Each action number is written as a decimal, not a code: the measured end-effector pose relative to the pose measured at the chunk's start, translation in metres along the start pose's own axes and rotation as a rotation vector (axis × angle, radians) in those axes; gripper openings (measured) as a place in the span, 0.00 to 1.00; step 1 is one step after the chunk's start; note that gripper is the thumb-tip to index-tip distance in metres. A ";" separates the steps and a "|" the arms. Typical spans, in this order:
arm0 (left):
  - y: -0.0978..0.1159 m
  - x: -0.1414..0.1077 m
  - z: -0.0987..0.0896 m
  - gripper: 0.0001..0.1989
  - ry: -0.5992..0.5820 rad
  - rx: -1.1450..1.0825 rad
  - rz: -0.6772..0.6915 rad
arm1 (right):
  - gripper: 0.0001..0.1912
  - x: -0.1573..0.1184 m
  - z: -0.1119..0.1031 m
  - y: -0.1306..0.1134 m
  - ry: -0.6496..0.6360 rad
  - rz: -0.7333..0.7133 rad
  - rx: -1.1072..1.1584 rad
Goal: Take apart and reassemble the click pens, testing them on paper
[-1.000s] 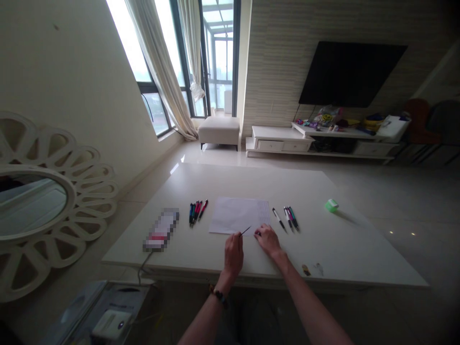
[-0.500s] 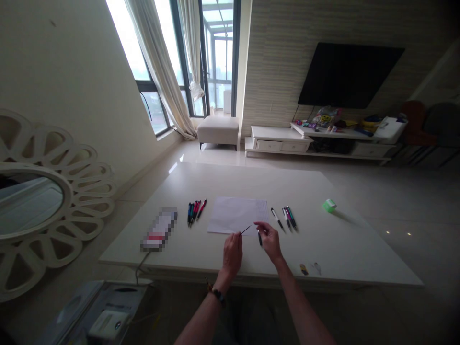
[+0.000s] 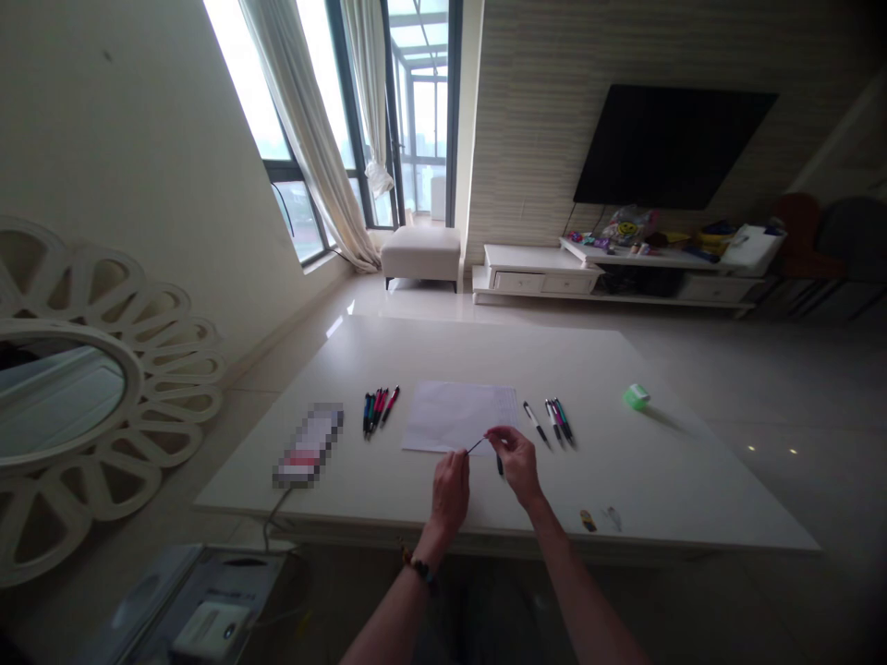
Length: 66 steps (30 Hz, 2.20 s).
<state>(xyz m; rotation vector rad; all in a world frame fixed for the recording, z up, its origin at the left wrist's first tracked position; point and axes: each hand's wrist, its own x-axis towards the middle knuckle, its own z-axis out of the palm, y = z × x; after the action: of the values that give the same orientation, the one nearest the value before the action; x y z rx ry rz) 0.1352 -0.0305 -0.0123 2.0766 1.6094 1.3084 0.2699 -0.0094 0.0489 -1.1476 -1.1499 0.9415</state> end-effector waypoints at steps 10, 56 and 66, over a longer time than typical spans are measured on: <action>0.002 0.001 -0.002 0.11 -0.023 0.034 0.006 | 0.14 -0.005 0.002 0.002 -0.034 -0.012 -0.105; 0.000 0.000 -0.001 0.10 -0.066 0.088 0.021 | 0.17 -0.006 -0.005 0.000 0.151 0.026 0.030; 0.003 0.000 -0.002 0.11 -0.059 0.113 0.027 | 0.19 -0.013 0.003 -0.004 0.168 -0.016 -0.116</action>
<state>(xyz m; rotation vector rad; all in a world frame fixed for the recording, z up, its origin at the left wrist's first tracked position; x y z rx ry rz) 0.1359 -0.0317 -0.0095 2.1880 1.6711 1.1781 0.2649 -0.0225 0.0506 -1.2844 -1.0870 0.7590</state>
